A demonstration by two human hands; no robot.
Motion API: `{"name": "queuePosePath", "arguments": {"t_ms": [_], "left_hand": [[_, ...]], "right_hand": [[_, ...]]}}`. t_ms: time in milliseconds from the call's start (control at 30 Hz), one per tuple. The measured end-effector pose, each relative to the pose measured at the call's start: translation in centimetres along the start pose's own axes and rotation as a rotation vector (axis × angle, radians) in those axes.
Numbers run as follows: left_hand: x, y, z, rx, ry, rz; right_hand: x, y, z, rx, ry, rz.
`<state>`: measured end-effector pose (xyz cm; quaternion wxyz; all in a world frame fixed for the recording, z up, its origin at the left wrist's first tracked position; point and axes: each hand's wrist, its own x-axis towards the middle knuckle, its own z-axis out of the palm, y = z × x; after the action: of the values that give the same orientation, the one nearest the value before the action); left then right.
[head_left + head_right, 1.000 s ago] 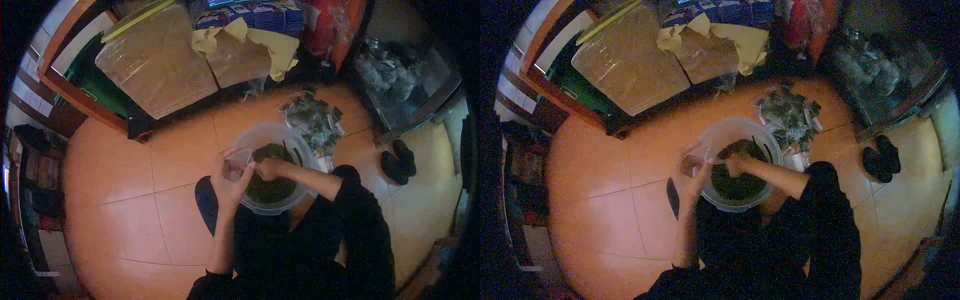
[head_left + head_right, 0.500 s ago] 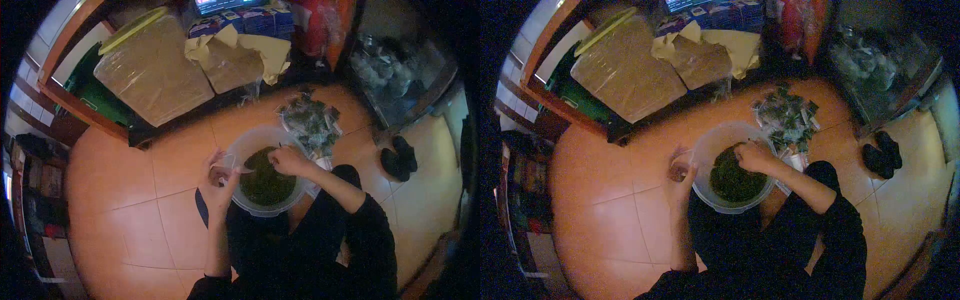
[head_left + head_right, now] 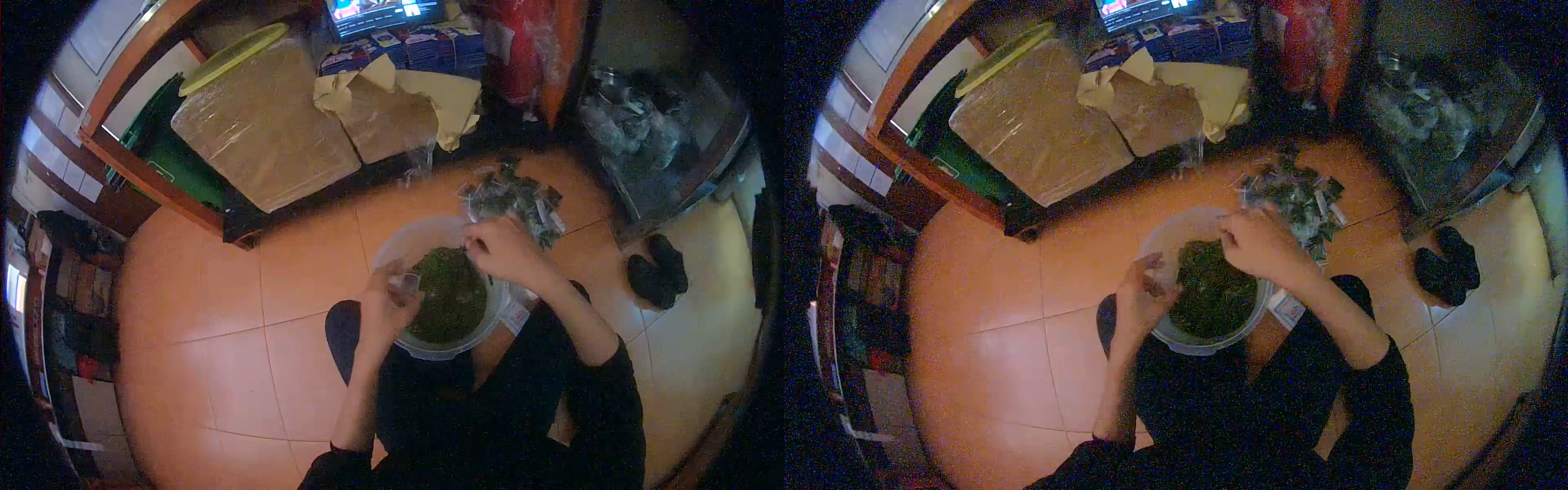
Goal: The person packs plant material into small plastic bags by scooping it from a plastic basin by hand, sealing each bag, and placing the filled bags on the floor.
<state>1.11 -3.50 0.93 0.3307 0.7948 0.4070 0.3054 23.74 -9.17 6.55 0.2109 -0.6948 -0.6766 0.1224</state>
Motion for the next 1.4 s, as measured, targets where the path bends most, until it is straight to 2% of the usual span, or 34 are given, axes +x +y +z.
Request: {"name": "queuePosePath", "arguments": {"t_ms": [67, 133, 200, 267, 333, 400, 467, 500, 533, 567, 633, 667, 733, 767, 800, 833, 867, 900, 967, 1033, 1100, 1167, 1200, 1267, 1300, 1400], "left_hand": [[0.2, -0.1, 1.5, 0.002, -0.032, -0.010], [0.5, -0.5, 3.1, 0.006, -0.066, -0.023], [1.0, -1.1, 4.6, 0.016, 0.002, 0.271], [1.0, -1.9, 5.2, 0.055, 0.004, 0.251], [1.3, -1.5, 5.0, 0.091, 0.013, 0.235], [0.8, -0.7, 4.1, 0.204, 0.046, 0.039], [0.0, -2.5, 4.0, 0.202, 0.096, 0.058], [0.6, -3.3, 3.9, 0.201, 0.141, 0.105], [0.4, -3.5, 3.8, 0.211, 0.134, 0.109], [0.2, -3.7, 3.9, 0.263, 0.151, 0.115], [0.9, -3.8, 4.1, 0.311, 0.195, 0.146], [0.7, -4.1, 4.0, 0.249, 0.163, 0.097], [0.4, -4.6, 3.7, 0.193, 0.149, 0.053], [0.6, -4.8, 3.6, 0.188, 0.178, 0.119], [0.9, -5.0, 3.7, 0.180, 0.211, 0.183], [0.9, -4.9, 3.7, 0.085, 0.112, 0.026], [0.8, -4.9, 3.8, 0.084, 0.146, 0.032], [1.0, -4.9, 3.8, 0.065, 0.079, -0.009], [1.6, -4.7, 4.3, -0.044, -0.012, -0.085], [1.6, -4.4, 5.5, -0.231, -0.003, -0.071], [1.7, -4.2, 5.8, -0.315, 0.095, -0.012], [1.7, -3.8, 5.4, -0.602, 0.024, -0.031], [1.7, -4.2, 5.2, -0.598, 0.058, -0.023], [1.3, -4.9, 5.0, -0.840, 0.017, -0.105], [1.4, -6.3, 5.4, -0.969, -0.050, -0.146], [1.3, -6.7, 5.9, -1.044, -0.028, -0.154]], "right_hand": [[0.2, -1.5, -0.1, -0.129, 0.060, -0.018], [-0.5, -3.2, 1.3, -0.335, 0.124, -0.171], [-1.2, -3.7, 3.1, -0.418, 0.124, -0.209], [-1.2, -4.2, 3.8, -0.557, 0.190, -0.230], [-1.6, -4.6, 1.6, -0.520, 0.252, -0.204], [-1.7, -4.3, 0.8, -0.479, 0.308, -0.170], [-1.6, -3.9, 0.9, -0.515, 0.190, -0.075], [-1.2, -3.4, 1.6, -0.518, 0.209, -0.075], [-1.1, -2.8, 3.7, -0.447, 0.090, -0.035], [-1.2, -2.2, 6.1, -0.377, -0.031, 0.002], [-0.6, -1.0, 12.2, -0.231, -0.008, 0.165], [-0.9, 1.3, 17.2, -0.049, 0.008, 0.166], [-1.1, 2.5, 20.5, -0.024, -0.196, 0.214], [-1.4, 0.6, 16.7, -0.228, -0.416, 0.118], [-1.3, 0.1, 14.8, -0.244, -0.399, 0.099], [-1.9, -0.1, 13.8, -0.340, -0.249, 0.023], [-2.2, -0.3, 12.7, -0.436, -0.092, -0.061], [-2.0, -0.8, 11.2, -0.458, -0.069, -0.102], [-1.3, -1.4, 9.7, -0.033, 0.172, -0.134], [-0.7, -0.2, 11.9, 0.094, 0.298, -0.174], [-0.6, -1.0, 10.8, 0.272, 0.291, -0.052], [-0.4, -0.5, 10.9, 0.284, 0.425, -0.094], [-0.6, -0.4, 10.9, 0.285, 0.420, -0.129], [-0.9, -0.2, 10.8, 0.476, 0.476, 0.008], [-0.9, -0.3, 10.8, 0.480, 0.474, -0.012], [-1.1, -1.1, 10.1, 0.512, 0.513, 0.043]]}}
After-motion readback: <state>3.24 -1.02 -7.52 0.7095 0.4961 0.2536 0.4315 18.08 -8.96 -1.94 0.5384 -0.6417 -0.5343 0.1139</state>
